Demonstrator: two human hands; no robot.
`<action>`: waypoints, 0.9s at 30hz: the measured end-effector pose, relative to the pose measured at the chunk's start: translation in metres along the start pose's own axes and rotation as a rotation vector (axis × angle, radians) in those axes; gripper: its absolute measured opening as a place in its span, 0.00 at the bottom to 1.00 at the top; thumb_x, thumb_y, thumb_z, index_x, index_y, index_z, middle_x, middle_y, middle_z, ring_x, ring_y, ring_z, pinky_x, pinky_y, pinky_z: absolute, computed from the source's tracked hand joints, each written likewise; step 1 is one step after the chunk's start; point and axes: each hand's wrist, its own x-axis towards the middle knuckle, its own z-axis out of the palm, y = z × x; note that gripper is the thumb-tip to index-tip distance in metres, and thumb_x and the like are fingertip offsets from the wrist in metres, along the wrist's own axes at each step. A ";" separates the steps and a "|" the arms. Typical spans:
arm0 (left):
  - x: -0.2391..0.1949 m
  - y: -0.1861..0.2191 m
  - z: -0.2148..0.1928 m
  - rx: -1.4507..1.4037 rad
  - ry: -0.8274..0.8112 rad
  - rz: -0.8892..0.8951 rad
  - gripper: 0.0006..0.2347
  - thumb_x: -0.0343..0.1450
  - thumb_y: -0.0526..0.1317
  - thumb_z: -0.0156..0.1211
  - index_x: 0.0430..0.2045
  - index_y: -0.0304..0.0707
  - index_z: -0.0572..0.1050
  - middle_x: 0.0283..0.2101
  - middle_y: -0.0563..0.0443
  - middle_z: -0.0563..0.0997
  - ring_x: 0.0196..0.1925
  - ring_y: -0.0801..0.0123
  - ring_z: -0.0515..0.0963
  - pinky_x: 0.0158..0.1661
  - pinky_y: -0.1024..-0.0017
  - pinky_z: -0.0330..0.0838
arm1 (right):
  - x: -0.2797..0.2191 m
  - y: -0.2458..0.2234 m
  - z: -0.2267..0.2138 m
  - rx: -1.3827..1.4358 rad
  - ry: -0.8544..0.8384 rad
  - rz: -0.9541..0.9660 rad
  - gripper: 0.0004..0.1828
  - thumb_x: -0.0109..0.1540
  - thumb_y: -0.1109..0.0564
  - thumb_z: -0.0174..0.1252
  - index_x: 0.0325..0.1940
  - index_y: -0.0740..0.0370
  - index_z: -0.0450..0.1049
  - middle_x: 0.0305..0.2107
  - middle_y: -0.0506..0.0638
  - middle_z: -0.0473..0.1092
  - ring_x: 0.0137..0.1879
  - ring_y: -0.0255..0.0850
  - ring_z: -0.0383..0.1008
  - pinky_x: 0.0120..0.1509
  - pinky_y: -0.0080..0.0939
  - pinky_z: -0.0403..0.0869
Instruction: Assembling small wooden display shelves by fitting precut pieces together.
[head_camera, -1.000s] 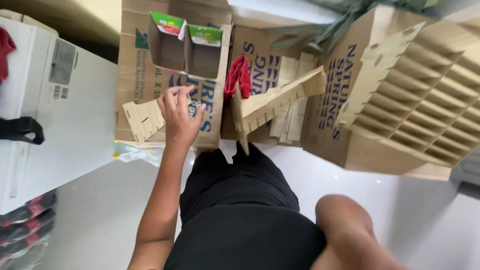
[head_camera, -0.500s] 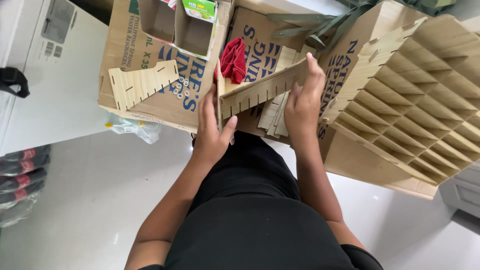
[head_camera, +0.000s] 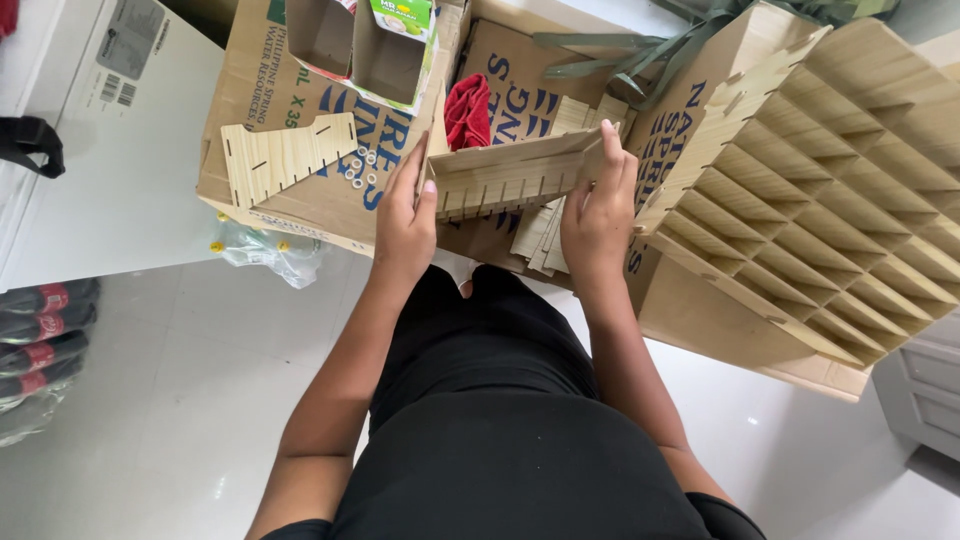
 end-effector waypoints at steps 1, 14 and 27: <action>-0.002 0.001 -0.001 0.001 0.002 0.000 0.22 0.78 0.33 0.44 0.70 0.32 0.61 0.73 0.38 0.67 0.76 0.54 0.66 0.73 0.63 0.57 | -0.002 0.001 0.001 0.001 -0.001 -0.001 0.39 0.64 0.74 0.47 0.79 0.58 0.53 0.56 0.63 0.63 0.57 0.58 0.71 0.62 0.50 0.71; -0.023 0.004 -0.022 -0.064 -0.071 0.023 0.28 0.72 0.36 0.58 0.70 0.31 0.60 0.70 0.37 0.66 0.72 0.54 0.68 0.68 0.62 0.63 | -0.014 -0.028 -0.001 -0.163 0.100 -0.210 0.26 0.64 0.64 0.58 0.68 0.59 0.65 0.62 0.61 0.55 0.68 0.57 0.55 0.75 0.56 0.56; -0.007 -0.048 -0.103 0.019 0.134 -0.021 0.11 0.78 0.38 0.55 0.53 0.38 0.74 0.55 0.47 0.73 0.56 0.63 0.78 0.55 0.66 0.75 | -0.007 -0.111 0.020 0.287 -0.033 -0.256 0.09 0.67 0.70 0.53 0.49 0.64 0.74 0.44 0.54 0.66 0.50 0.45 0.69 0.56 0.40 0.69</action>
